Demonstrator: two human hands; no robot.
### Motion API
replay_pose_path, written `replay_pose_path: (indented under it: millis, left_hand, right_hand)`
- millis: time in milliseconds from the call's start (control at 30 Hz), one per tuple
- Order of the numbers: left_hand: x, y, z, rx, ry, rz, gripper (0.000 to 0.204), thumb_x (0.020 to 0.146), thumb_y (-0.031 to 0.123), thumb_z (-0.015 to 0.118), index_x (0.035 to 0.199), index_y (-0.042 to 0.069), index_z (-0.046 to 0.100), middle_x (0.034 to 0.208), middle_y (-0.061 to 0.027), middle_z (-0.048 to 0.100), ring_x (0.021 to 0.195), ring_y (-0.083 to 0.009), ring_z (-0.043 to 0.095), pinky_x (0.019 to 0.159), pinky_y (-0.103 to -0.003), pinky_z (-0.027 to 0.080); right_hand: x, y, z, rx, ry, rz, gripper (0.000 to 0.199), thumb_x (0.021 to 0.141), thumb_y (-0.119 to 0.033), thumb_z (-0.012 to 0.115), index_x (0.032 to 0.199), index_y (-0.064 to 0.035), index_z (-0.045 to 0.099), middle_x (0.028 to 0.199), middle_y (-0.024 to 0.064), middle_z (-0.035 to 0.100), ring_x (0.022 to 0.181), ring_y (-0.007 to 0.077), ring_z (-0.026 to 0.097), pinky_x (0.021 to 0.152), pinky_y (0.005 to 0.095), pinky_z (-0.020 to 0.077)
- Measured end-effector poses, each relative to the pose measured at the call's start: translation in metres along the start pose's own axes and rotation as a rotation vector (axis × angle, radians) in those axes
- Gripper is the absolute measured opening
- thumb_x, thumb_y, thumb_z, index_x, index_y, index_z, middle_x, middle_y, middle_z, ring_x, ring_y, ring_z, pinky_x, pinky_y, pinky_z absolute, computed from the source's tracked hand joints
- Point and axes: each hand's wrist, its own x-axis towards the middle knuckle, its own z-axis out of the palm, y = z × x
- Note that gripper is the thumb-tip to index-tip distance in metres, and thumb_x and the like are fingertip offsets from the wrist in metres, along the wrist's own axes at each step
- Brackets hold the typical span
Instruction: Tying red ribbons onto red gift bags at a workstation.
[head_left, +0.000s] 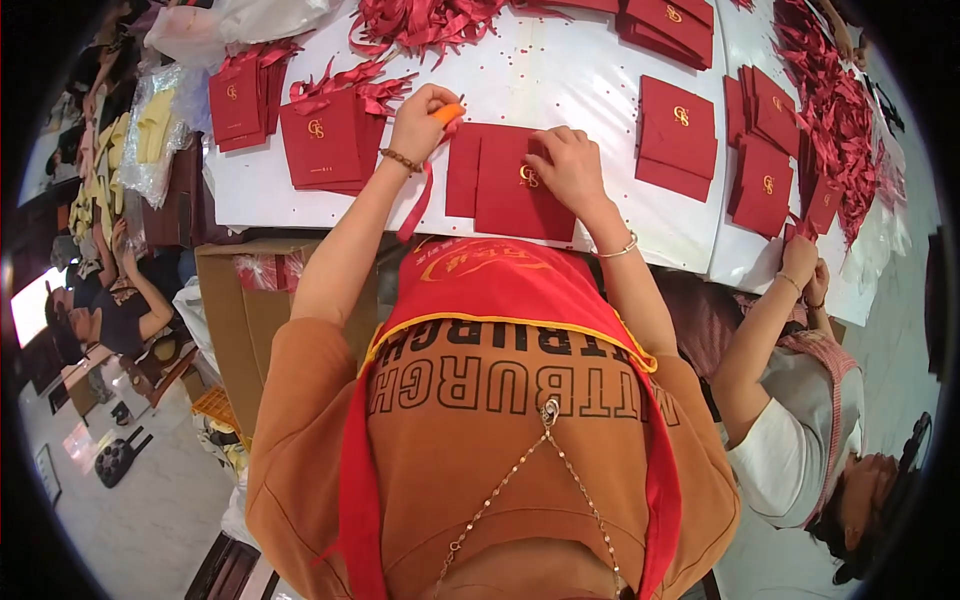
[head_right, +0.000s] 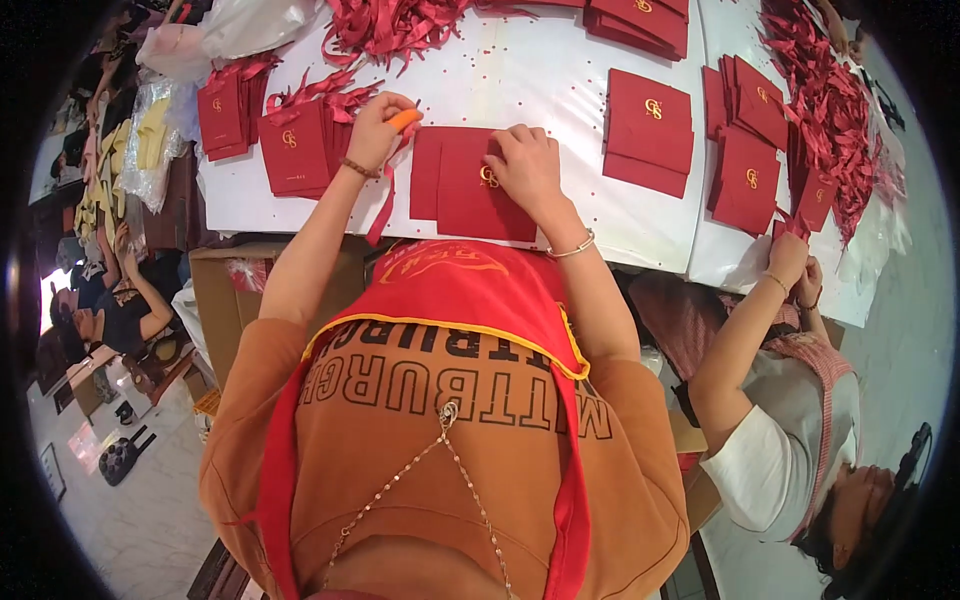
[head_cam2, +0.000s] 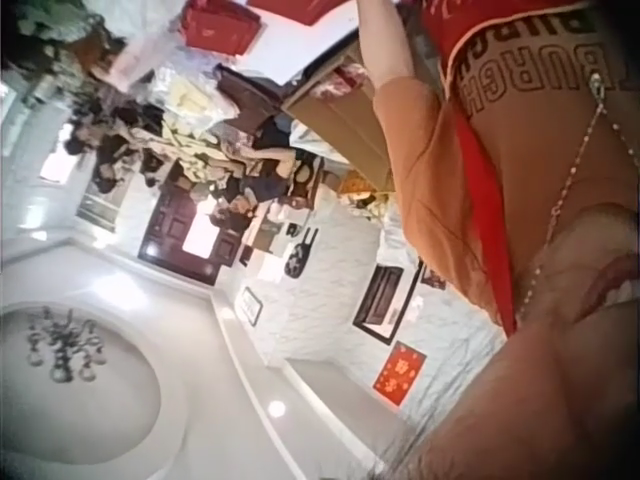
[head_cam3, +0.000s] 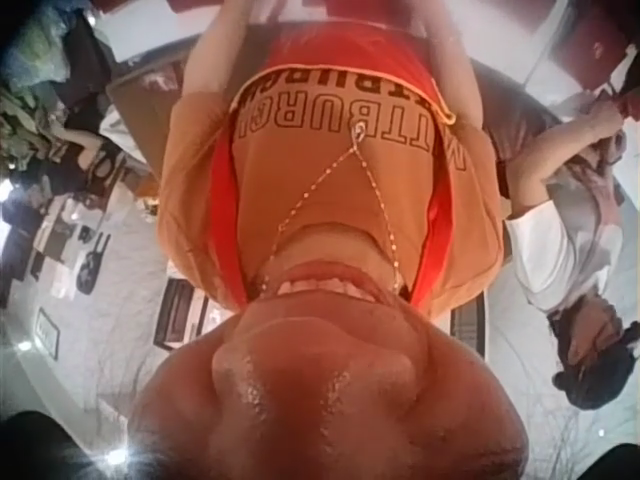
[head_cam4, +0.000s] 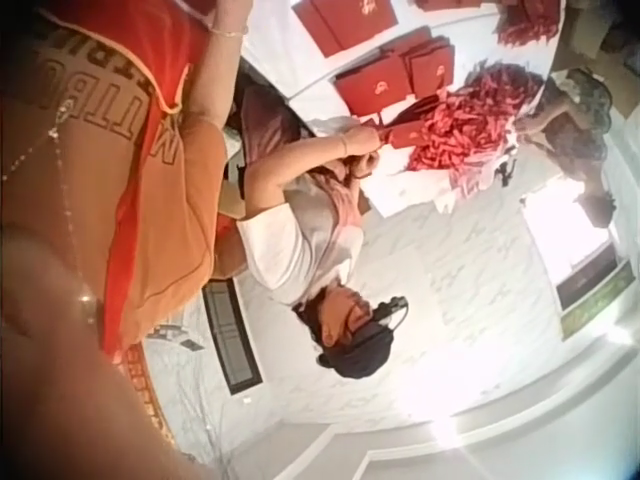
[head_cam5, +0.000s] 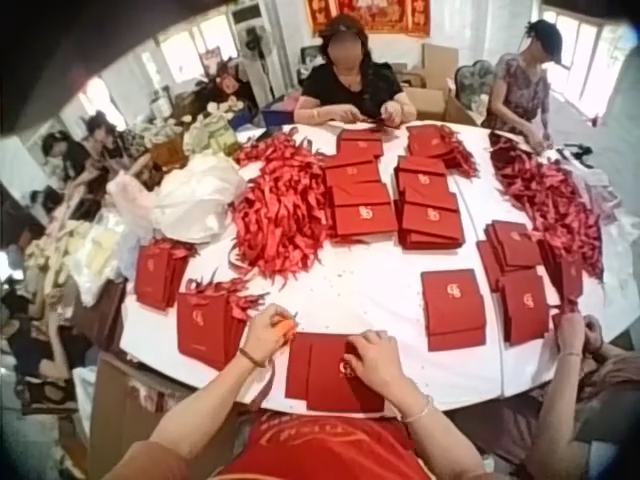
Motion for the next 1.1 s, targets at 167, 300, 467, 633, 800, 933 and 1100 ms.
replay_pose_path:
  millis: [167,300,467,633,800,933,1100]
  left_hand:
    - [-0.038,-0.006,0.012,-0.153,-0.173,-0.090,0.013,0.082,-0.001,0.054,0.095,-0.002,0.056,0.076,-0.0089,0.061,0.064,-0.0094,0.057,0.056,-0.018,0.044]
    - [-0.052,-0.014,0.031,0.083,-0.102,-0.060,0.011,0.076,0.003,0.059,0.086,-0.002,0.062,0.070,-0.0076,0.062,0.062,-0.0100,0.058,0.056,-0.022,0.046]
    - [-0.059,-0.011,0.038,0.279,-0.030,-0.008,0.014,0.075,0.009,0.060,0.087,0.002,0.063,0.075,-0.0111,0.064,0.066,-0.0170,0.061,0.061,-0.027,0.048]
    - [-0.059,-0.005,0.042,0.298,-0.001,0.012,0.013,0.077,0.010,0.059,0.087,0.004,0.064,0.077,-0.0120,0.065,0.068,-0.0193,0.062,0.062,-0.030,0.048]
    - [-0.056,-0.007,0.045,0.313,0.052,0.085,0.012,0.077,0.010,0.058,0.086,0.005,0.064,0.076,-0.0116,0.064,0.066,-0.0195,0.061,0.061,-0.030,0.047]
    - [-0.052,-0.008,0.043,0.335,0.056,0.085,0.012,0.077,0.008,0.060,0.087,0.002,0.064,0.075,-0.0085,0.065,0.067,-0.0119,0.059,0.061,-0.024,0.046]
    - [-0.049,0.005,0.046,0.547,0.020,0.132,0.010,0.075,0.009,0.059,0.081,0.002,0.062,0.076,-0.0122,0.064,0.068,-0.0209,0.062,0.061,-0.031,0.048]
  right_hand:
    - [0.002,-0.015,0.003,-0.125,-0.073,-0.021,0.032,0.064,-0.026,0.070,0.090,-0.0103,0.061,0.093,0.0069,0.054,0.090,0.0263,0.048,0.073,0.0381,0.0394]
    - [0.011,-0.021,-0.002,-0.091,-0.089,-0.109,0.035,0.062,-0.026,0.072,0.091,-0.0099,0.060,0.086,0.0094,0.055,0.084,0.0274,0.051,0.070,0.0378,0.0400]
    - [0.027,-0.025,-0.010,-0.027,-0.416,-0.013,0.034,0.069,-0.029,0.067,0.096,-0.0099,0.060,0.084,0.0128,0.061,0.080,0.0274,0.057,0.070,0.0381,0.0433]
    - [0.035,-0.013,-0.005,0.187,-0.570,0.130,0.035,0.076,-0.033,0.059,0.104,-0.0127,0.060,0.095,0.0097,0.063,0.087,0.0255,0.060,0.075,0.0359,0.0457]
    - [0.035,-0.005,0.003,0.400,-0.618,0.222,0.036,0.076,-0.032,0.059,0.109,-0.0156,0.059,0.098,0.0092,0.063,0.091,0.0258,0.059,0.079,0.0348,0.0451]
    - [0.036,-0.010,-0.003,0.365,-0.634,0.226,0.037,0.076,-0.031,0.059,0.110,-0.0161,0.059,0.100,0.0091,0.062,0.092,0.0256,0.059,0.080,0.0344,0.0449]
    - [0.030,-0.009,0.001,0.436,-0.562,0.214,0.034,0.076,-0.028,0.060,0.108,-0.0158,0.060,0.099,0.0082,0.063,0.092,0.0255,0.059,0.079,0.0347,0.0451]
